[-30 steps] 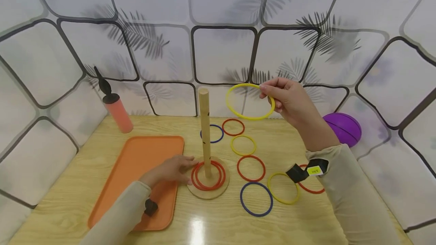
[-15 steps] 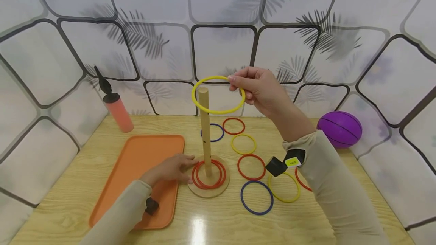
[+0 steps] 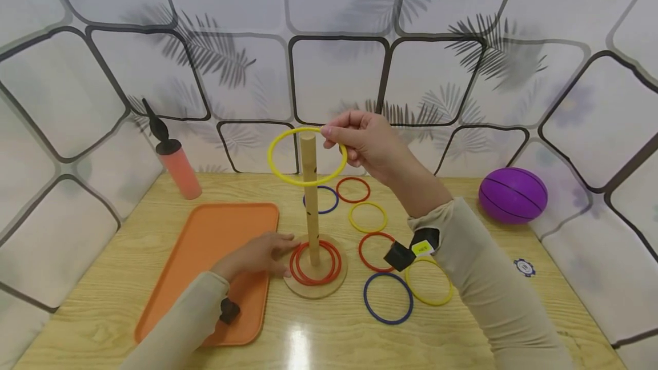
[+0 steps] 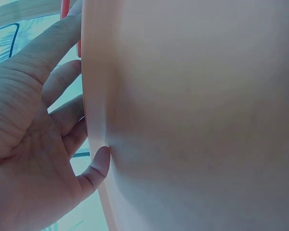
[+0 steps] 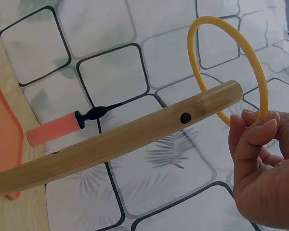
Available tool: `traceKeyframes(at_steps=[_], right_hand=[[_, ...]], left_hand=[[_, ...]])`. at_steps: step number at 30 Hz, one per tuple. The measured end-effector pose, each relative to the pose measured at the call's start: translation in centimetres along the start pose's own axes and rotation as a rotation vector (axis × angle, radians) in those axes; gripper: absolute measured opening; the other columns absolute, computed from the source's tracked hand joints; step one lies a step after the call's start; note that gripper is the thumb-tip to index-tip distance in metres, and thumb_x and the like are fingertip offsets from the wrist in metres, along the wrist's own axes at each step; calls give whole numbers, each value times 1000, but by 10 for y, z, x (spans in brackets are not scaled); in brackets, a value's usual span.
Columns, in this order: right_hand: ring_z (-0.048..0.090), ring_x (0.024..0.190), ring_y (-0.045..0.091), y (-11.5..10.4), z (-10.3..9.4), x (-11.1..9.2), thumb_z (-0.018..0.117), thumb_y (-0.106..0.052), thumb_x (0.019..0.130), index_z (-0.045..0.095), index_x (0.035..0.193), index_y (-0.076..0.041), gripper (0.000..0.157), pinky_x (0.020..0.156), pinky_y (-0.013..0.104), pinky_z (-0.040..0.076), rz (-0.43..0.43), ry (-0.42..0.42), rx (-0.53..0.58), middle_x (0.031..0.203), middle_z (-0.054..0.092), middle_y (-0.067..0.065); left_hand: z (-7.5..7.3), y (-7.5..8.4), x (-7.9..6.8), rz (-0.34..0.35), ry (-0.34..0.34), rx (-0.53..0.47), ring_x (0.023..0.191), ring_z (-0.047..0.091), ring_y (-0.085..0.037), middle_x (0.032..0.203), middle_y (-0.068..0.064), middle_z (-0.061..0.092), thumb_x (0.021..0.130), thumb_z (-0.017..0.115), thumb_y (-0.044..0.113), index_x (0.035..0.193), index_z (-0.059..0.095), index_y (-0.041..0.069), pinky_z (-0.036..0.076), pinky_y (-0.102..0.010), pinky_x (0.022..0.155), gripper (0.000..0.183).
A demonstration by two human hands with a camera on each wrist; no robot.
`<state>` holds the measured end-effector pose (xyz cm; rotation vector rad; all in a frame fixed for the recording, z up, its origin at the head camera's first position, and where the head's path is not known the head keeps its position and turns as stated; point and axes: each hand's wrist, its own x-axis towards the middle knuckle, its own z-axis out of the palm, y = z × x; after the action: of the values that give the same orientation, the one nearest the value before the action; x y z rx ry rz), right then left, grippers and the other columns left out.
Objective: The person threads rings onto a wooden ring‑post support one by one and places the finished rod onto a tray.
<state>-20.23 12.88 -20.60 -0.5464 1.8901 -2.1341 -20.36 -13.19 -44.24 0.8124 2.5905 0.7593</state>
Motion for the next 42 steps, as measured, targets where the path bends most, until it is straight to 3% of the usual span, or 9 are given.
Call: traceKeyframes(at_steps=[6, 23, 36, 42], right_hand=[[38, 42, 5, 16, -1, 1, 57, -5, 93, 67, 81, -9, 16, 39, 17, 31, 33, 14, -35, 69, 65, 0], [38, 45, 6, 94, -16, -1, 60, -12, 93, 66, 89, -12, 8, 43, 20, 30, 164, 39, -104, 75, 66, -3], [37, 44, 4, 167, -39, -5, 59, -13, 94, 64, 88, -12, 8, 42, 18, 31, 266, 59, -126, 73, 66, -4], [37, 45, 4, 185, -45, -6, 60, -14, 94, 63, 86, -13, 8, 42, 18, 33, 281, 48, -134, 75, 66, -5]], left_hand=[[1, -2, 1, -10, -4, 5, 134, 32, -37, 146, -12, 41, 75, 79, 34, 139, 50, 17, 24, -57, 106, 72], [2, -5, 2, -22, -7, 11, 134, 32, -36, 146, -10, 41, 75, 79, 35, 139, 50, 19, 23, -58, 106, 71], [1, -5, -1, -9, 1, 41, 133, 33, -37, 146, -12, 42, 76, 78, 37, 139, 51, 17, 23, -62, 103, 72], [0, -6, 0, -4, -10, 46, 134, 32, -36, 146, -11, 41, 77, 77, 38, 140, 49, 19, 24, -60, 105, 72]])
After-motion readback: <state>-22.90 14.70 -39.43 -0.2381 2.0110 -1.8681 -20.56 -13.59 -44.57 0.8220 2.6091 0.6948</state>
